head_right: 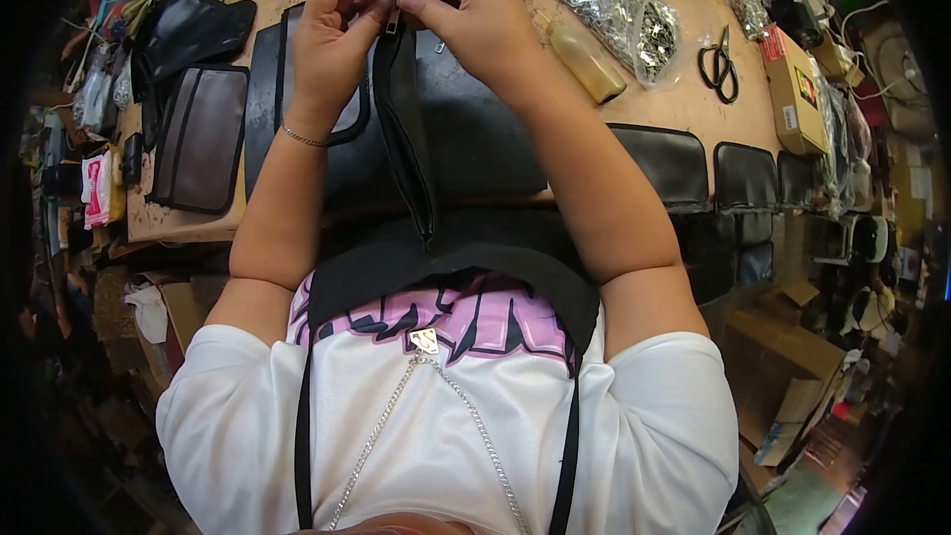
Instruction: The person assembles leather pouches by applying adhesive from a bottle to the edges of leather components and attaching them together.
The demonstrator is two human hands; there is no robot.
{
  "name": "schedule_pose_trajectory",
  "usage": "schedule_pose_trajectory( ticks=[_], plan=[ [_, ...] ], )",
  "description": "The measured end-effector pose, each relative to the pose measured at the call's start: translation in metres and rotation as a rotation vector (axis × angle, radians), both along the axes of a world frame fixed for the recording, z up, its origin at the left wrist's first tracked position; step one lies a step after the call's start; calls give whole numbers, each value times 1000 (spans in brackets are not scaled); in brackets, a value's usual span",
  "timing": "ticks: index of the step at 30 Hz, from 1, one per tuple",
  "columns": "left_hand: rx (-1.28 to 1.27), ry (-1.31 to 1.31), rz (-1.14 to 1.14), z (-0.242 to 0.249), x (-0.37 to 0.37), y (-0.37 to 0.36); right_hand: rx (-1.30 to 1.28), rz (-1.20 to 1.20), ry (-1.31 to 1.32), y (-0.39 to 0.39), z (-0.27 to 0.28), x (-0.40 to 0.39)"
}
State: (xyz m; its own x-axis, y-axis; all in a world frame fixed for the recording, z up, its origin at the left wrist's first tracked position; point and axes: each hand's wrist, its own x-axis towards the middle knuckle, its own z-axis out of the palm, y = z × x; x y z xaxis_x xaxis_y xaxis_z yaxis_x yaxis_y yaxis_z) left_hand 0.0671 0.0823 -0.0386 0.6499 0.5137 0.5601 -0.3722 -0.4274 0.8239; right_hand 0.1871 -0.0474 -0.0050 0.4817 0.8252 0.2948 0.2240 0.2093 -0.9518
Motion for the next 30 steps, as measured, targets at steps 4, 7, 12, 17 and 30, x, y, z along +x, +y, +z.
schedule_pose_trajectory(
  ticks=[4, 7, 12, 17, 30],
  plan=[
    [67, 12, -1, 3, 4, -3, 7, -78, 19, -8, 2, 1],
    [92, 40, 6, 5, 4, -5, -17, -126, -120, -11, 5, 1],
    [110, 43, -67, 10, 6, -7, -67, -224, -256, -17, 13, -6],
    [143, 99, -53, 18, 6, -12, 13, -264, -469, -19, 15, -4],
    [-60, 41, -55, 5, 13, -10, -122, -204, -330, -21, 15, 2]
  ],
)
